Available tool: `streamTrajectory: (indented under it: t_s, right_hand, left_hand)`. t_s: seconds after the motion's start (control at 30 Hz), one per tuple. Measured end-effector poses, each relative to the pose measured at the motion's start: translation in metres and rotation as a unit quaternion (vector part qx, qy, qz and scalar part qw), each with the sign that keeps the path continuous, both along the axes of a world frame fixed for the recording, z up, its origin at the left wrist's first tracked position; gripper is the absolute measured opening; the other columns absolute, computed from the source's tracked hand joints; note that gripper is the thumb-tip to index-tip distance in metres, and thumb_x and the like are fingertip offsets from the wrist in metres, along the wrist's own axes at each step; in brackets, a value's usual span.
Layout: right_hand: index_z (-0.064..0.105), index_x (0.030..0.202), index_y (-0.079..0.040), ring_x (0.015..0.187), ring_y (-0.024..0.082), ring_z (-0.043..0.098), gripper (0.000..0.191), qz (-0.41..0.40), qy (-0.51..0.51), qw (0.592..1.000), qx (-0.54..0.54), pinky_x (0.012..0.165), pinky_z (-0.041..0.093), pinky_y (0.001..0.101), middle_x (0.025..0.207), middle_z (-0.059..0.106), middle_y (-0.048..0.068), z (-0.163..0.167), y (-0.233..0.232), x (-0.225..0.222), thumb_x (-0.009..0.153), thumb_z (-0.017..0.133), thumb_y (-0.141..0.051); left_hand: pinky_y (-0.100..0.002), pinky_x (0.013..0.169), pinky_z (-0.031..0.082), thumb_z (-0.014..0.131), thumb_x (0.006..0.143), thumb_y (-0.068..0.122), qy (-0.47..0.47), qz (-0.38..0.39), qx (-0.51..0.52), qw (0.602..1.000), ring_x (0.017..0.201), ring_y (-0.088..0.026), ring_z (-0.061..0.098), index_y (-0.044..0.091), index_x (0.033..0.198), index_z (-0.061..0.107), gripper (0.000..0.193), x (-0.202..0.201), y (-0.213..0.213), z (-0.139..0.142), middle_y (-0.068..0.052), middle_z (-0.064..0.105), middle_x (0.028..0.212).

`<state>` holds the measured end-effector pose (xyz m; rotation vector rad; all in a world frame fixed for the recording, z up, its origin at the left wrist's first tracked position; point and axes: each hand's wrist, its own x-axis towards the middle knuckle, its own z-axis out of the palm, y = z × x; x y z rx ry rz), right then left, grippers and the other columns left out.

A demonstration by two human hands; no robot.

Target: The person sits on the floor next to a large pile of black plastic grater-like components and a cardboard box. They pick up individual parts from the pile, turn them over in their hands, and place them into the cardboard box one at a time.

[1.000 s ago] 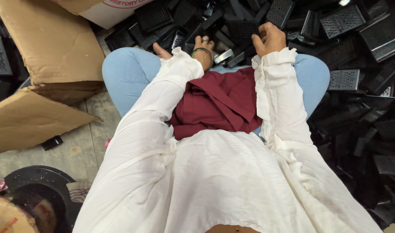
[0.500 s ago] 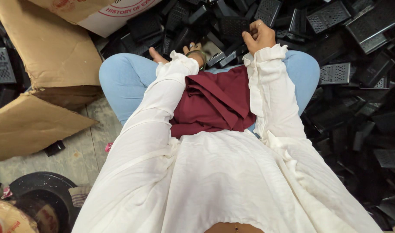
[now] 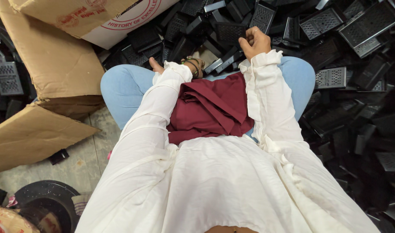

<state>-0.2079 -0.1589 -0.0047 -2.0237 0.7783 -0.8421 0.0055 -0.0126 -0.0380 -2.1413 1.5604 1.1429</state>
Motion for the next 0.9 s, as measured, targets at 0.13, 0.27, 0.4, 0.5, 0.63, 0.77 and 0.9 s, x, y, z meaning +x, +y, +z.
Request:
streamTrajectory:
  t_s: [0.13,0.27,0.4,0.5,0.63,0.77,0.9]
  right_hand:
    - [0.066,0.098,0.002,0.068,0.005,0.063,0.015,-0.002,0.010,1.000,0.000,0.063,0.053,0.0230,0.080,0.070,0.004,-0.004,0.000,0.002,0.093,0.079,-0.005]
    - [0.066,0.097,0.003,0.066,0.007,0.062,0.016,-0.014,0.003,1.000,-0.014,0.062,0.052,0.0238,0.079,0.069,0.005,-0.005,-0.002,0.001,0.093,0.079,-0.004]
    - [0.066,0.097,0.003,0.066,0.007,0.062,0.016,-0.031,-0.006,0.999,-0.015,0.061,0.052,0.0233,0.079,0.069,0.004,-0.004,-0.004,0.000,0.095,0.079,-0.005]
    - [0.066,0.097,0.003,0.065,0.007,0.063,0.015,-0.042,-0.009,0.999,-0.018,0.060,0.052,0.0236,0.078,0.069,0.005,-0.003,-0.003,0.001,0.095,0.079,-0.005]
    - [0.067,0.098,0.002,0.065,0.008,0.064,0.014,-0.058,-0.022,0.998,-0.007,0.059,0.052,0.0241,0.078,0.071,0.006,-0.001,0.005,0.004,0.096,0.078,-0.005]
    - [0.065,0.101,0.004,0.069,0.011,0.069,0.015,-0.055,-0.060,0.996,-0.045,0.062,0.055,0.0261,0.083,0.072,0.009,0.006,0.019,0.009,0.096,0.076,-0.003]
    - [0.062,0.103,0.003,0.077,0.016,0.075,0.012,-0.041,-0.117,0.992,0.001,0.068,0.059,0.0285,0.088,0.073,0.010,0.019,0.046,0.024,0.097,0.072,-0.001]
  left_hand:
    - [-0.052,0.099,0.051,0.071,0.080,0.020,0.007,-0.005,0.001,1.000,0.122,-0.036,0.064,0.022,0.137,0.061,0.059,-0.003,-0.002,-0.006,-0.011,0.067,0.132]
    - [-0.054,0.102,0.051,0.069,0.077,0.014,0.011,-0.001,-0.064,0.998,0.126,-0.035,0.064,0.029,0.136,0.065,0.061,-0.002,0.001,-0.008,-0.008,0.069,0.134]
    - [-0.056,0.105,0.041,0.082,0.072,0.024,-0.042,0.138,-0.151,0.978,0.130,-0.040,0.050,0.027,0.121,0.068,0.051,0.012,0.002,0.002,-0.006,0.065,0.129]
    - [-0.057,0.098,0.041,0.085,0.071,0.031,-0.071,0.233,-0.326,0.914,0.124,-0.037,0.051,0.027,0.103,0.073,0.035,0.024,0.005,0.007,0.001,0.067,0.119]
    - [-0.055,0.094,0.044,0.085,0.077,0.034,-0.143,0.324,-0.516,0.780,0.113,-0.037,0.055,0.026,0.097,0.076,0.023,0.039,0.010,0.001,0.000,0.066,0.116]
    - [-0.046,0.097,0.050,0.081,0.083,0.033,-0.037,0.434,-0.626,0.646,0.110,-0.029,0.061,0.015,0.105,0.073,0.030,0.063,0.014,0.002,-0.007,0.063,0.120]
    - [-0.045,0.084,0.052,0.075,0.088,0.030,0.437,0.531,-0.576,0.442,0.094,-0.030,0.062,0.007,0.112,0.070,0.034,0.075,0.038,0.009,-0.012,0.066,0.107]
